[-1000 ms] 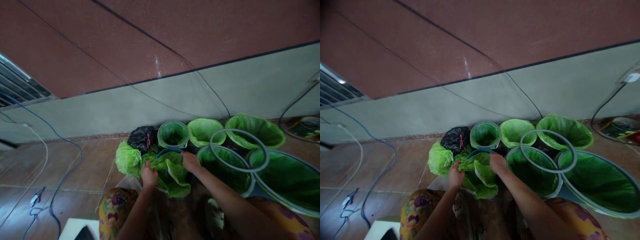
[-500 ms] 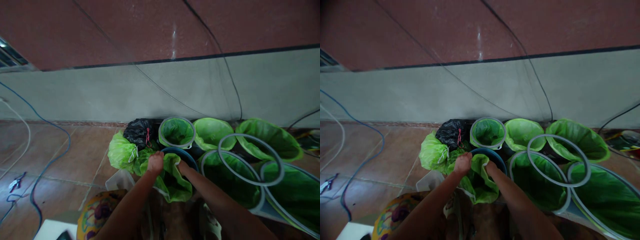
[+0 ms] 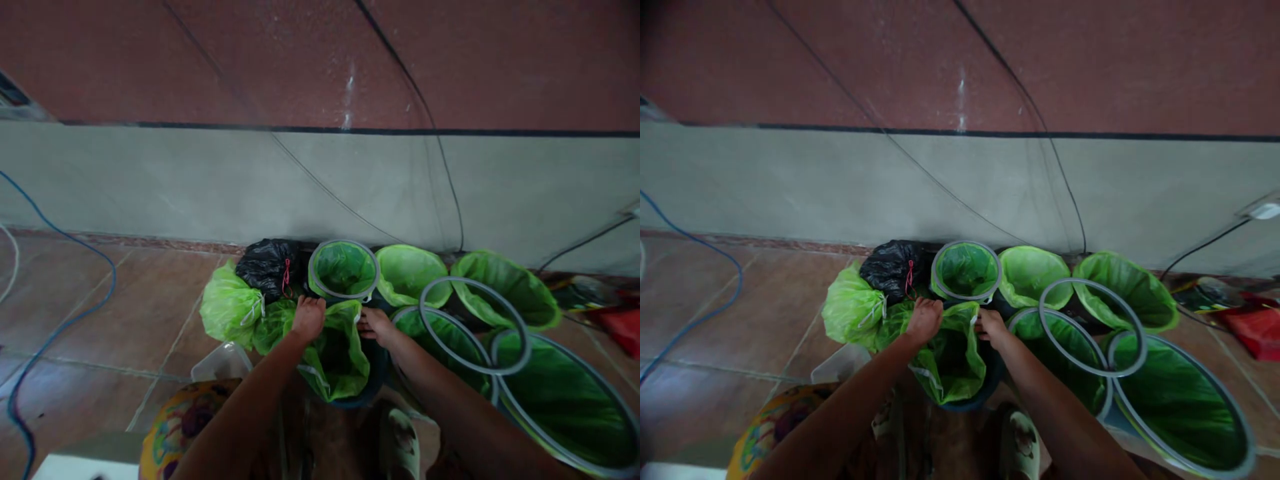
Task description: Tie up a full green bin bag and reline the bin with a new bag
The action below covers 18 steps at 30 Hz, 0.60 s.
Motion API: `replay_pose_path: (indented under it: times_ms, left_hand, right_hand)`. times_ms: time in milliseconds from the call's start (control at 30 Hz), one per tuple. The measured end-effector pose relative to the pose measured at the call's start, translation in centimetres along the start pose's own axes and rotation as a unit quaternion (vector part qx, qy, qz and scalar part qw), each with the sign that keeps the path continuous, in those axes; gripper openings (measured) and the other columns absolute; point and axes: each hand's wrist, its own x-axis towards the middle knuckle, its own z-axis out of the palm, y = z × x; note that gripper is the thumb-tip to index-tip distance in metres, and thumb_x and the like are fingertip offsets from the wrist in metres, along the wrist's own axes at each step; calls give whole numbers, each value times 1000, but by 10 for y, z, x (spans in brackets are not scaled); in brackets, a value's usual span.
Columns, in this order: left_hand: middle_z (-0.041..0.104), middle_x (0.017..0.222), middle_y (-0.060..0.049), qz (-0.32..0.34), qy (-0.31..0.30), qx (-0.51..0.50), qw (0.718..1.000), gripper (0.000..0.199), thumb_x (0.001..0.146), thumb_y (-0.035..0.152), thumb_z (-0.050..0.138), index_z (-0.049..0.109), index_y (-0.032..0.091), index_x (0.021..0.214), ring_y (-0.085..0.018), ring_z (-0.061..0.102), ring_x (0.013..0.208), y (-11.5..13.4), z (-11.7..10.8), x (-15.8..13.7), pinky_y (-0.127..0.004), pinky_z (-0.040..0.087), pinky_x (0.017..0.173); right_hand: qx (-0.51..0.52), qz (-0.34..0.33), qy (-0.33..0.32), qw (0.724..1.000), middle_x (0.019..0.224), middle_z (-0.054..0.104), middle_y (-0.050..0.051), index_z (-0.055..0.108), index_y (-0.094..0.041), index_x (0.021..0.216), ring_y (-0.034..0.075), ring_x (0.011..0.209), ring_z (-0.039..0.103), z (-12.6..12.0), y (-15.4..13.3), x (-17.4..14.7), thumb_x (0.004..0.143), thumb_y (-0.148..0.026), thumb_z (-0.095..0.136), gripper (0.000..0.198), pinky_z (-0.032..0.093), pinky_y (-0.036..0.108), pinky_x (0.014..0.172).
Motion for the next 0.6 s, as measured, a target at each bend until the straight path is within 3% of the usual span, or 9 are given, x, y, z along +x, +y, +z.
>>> replay_pose_path:
  times_ms: [67, 100, 167, 267, 400, 500, 600]
  left_hand:
    - [66, 91, -9, -17, -19, -18, 1000, 13, 85, 17, 47, 52, 16, 97, -22, 61, 94, 0, -1, -3, -45, 34, 99]
    - [66, 92, -8, -24, -28, -29, 999, 14, 84, 17, 48, 52, 16, 98, -22, 62, 94, 0, -2, -4, -44, 34, 99]
    - [66, 96, -7, -34, -35, -60, 997, 17, 82, 18, 51, 51, 17, 99, -21, 62, 96, 0, -4, -5, -40, 36, 96]
    - [65, 97, -3, -71, -39, -159, 984, 28, 77, 23, 60, 52, 20, 104, -17, 62, 91, -1, -7, -6, -30, 43, 85]
    - [64, 85, 1, -139, -59, -361, 920, 57, 68, 30, 71, 51, 18, 119, -12, 60, 73, -9, -6, -9, -22, 45, 66]
    - [63, 78, 1, -148, -57, -422, 893, 51, 67, 27, 69, 58, 15, 116, -11, 59, 70, -18, -5, -14, -22, 44, 64]
    - [64, 76, 2, -144, -46, -415, 897, 41, 66, 22, 68, 65, 16, 106, -11, 58, 71, -25, -6, -20, -21, 44, 65]
  right_hand:
    - [137, 67, 10, 988, 88, 69, 11, 60, -17, 91, 16, 68, 63, -1, -8, -8, 89, -54, 30, 48, 51, 32, 64]
    - [156, 71, 17, 985, 88, 68, 10, 60, -17, 91, 16, 68, 62, 0, -9, -12, 88, -59, 31, 51, 50, 32, 63]
    - [139, 39, 29, 989, 84, 68, 8, 61, -17, 91, 15, 68, 61, 2, -9, -16, 83, -57, 45, 44, 48, 28, 61]
    - [70, -23, 50, 996, 71, 66, 4, 64, -15, 86, 13, 63, 60, 4, -1, -15, 74, -36, 61, 24, 45, 23, 56]
    - [8, -90, 91, 992, 65, 64, 2, 66, -14, 80, 13, 61, 59, -1, 12, -7, 72, -31, 55, 21, 45, 22, 54]
    - [33, -115, 95, 988, 69, 66, 3, 65, -14, 83, 14, 62, 61, -4, 18, -4, 71, -34, 53, 26, 46, 23, 54]
    - [73, -104, 106, 986, 71, 68, 5, 64, -14, 86, 15, 61, 61, -7, 19, -5, 71, -33, 52, 27, 46, 24, 53]
